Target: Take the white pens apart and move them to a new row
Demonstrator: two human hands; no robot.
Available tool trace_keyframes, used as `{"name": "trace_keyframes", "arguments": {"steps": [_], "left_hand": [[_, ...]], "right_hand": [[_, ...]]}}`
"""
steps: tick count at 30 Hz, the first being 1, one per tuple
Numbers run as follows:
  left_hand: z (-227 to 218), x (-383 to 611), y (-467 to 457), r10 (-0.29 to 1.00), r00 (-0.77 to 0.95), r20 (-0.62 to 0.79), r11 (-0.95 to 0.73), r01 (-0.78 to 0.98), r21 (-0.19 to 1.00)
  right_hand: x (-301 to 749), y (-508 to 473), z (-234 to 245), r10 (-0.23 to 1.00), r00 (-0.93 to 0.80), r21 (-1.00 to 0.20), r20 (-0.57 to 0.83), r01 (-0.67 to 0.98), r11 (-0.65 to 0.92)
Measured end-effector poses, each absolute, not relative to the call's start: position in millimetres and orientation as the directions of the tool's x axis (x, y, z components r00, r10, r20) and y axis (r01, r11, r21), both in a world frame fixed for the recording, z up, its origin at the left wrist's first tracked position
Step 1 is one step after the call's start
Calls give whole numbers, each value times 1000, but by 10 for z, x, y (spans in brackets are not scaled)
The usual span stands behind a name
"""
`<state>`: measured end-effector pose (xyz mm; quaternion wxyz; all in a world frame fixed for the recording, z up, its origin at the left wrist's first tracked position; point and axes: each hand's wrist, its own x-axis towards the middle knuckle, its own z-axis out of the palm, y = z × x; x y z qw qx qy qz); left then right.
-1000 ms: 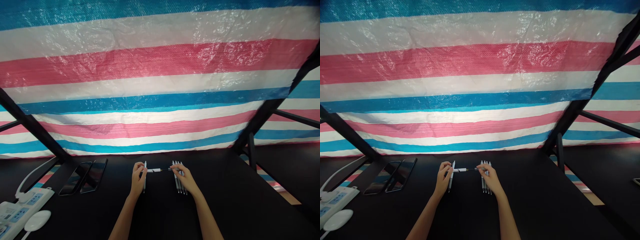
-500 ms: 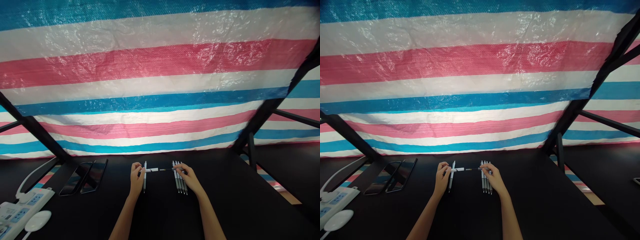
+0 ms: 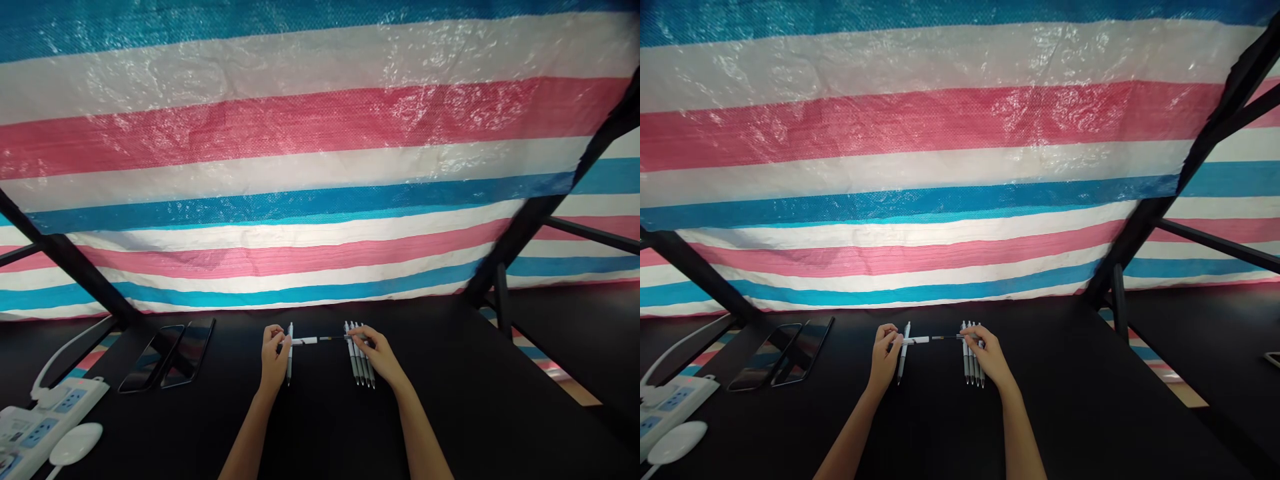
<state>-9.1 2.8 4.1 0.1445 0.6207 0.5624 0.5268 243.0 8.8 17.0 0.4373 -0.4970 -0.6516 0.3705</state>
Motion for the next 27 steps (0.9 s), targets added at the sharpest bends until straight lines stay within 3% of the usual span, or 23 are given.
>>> {"name": "trace_keyframes", "arguments": {"steps": [12, 20, 27], "left_hand": [[34, -67, 23, 856, -169, 489, -326, 556, 764], [36, -26, -7, 864, 20, 504, -402, 630, 664], [3, -35, -5, 874, 60, 482, -400, 654, 643]], "right_hand": [[2421, 95, 144, 967, -132, -919, 216, 307, 247], [2106, 33, 149, 946, -228, -897, 231, 327, 298], [2034, 21, 133, 940, -224, -888, 257, 330, 321]]}}
